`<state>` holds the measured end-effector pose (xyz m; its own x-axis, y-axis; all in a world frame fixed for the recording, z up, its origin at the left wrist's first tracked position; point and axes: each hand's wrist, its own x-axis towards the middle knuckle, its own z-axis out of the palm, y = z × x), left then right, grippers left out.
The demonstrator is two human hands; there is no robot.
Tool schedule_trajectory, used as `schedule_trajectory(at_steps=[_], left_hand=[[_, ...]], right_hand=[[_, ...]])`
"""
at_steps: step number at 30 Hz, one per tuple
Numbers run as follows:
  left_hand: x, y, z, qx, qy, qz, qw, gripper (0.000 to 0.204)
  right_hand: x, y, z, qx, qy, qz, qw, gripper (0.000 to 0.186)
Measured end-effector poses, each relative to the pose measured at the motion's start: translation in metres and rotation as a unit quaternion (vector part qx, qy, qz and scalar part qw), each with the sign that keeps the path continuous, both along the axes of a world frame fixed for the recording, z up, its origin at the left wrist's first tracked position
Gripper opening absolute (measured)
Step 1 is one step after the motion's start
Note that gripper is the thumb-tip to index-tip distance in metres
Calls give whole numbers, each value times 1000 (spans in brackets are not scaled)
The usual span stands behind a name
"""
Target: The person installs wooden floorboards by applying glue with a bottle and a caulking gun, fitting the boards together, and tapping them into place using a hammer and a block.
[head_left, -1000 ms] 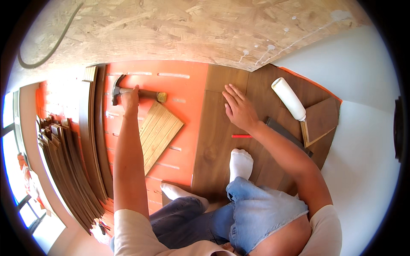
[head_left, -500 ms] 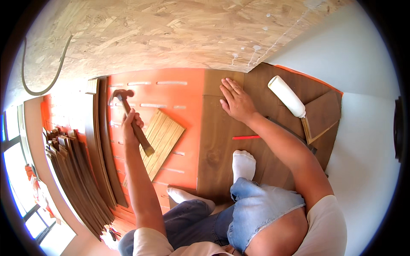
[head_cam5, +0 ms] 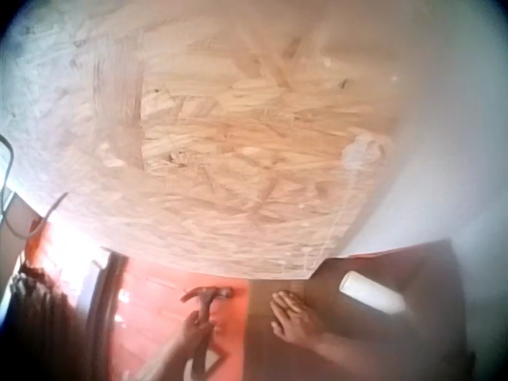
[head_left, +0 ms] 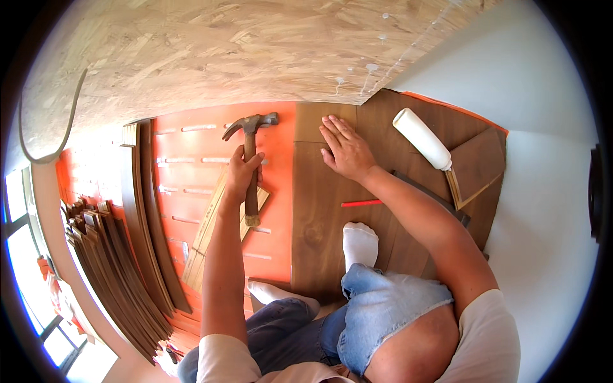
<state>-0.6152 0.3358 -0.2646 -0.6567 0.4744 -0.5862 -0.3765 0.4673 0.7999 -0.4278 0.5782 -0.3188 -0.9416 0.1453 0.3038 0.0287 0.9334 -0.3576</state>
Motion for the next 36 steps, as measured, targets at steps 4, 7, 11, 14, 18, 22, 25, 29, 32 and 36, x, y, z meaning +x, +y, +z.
schedule_trajectory(at_steps=[4, 7, 11, 14, 18, 22, 25, 29, 32, 36], left_hand=[[1, 0, 3, -78, 48, -71, 993, 23], [6, 3, 10, -103, 45, -113, 987, 25], [-6, 0, 22, -121, 28, -153, 980, 24], [-13, -4, 10, -87, 32, -113, 989, 19], [9, 6, 6, -111, 53, -99, 987, 20], [2, 1, 22, -111, 34, -142, 983, 16], [1, -4, 14, -101, 35, -94, 990, 18], [12, -3, 7, -115, 47, -97, 988, 20], [15, -9, 9, -130, 39, -119, 984, 24], [19, -10, 11, -138, 47, -119, 982, 28]], right_hand=[[1, -2, -2, 15, -11, -1, 1000, 53], [5, -3, -1, 22, -20, 1, 1000, 55], [11, -4, -2, 24, -35, -2, 999, 57], [11, -6, -1, 25, -29, -3, 999, 57], [10, -8, 1, 25, -27, -2, 999, 57], [15, -9, -1, 28, -31, -5, 999, 57], [16, -10, 1, 28, -27, -4, 999, 56], [16, -12, 0, 35, -34, -3, 999, 58], [18, -11, 0, 37, -29, -1, 999, 57], [19, -19, 2, 45, -45, 0, 998, 59]])
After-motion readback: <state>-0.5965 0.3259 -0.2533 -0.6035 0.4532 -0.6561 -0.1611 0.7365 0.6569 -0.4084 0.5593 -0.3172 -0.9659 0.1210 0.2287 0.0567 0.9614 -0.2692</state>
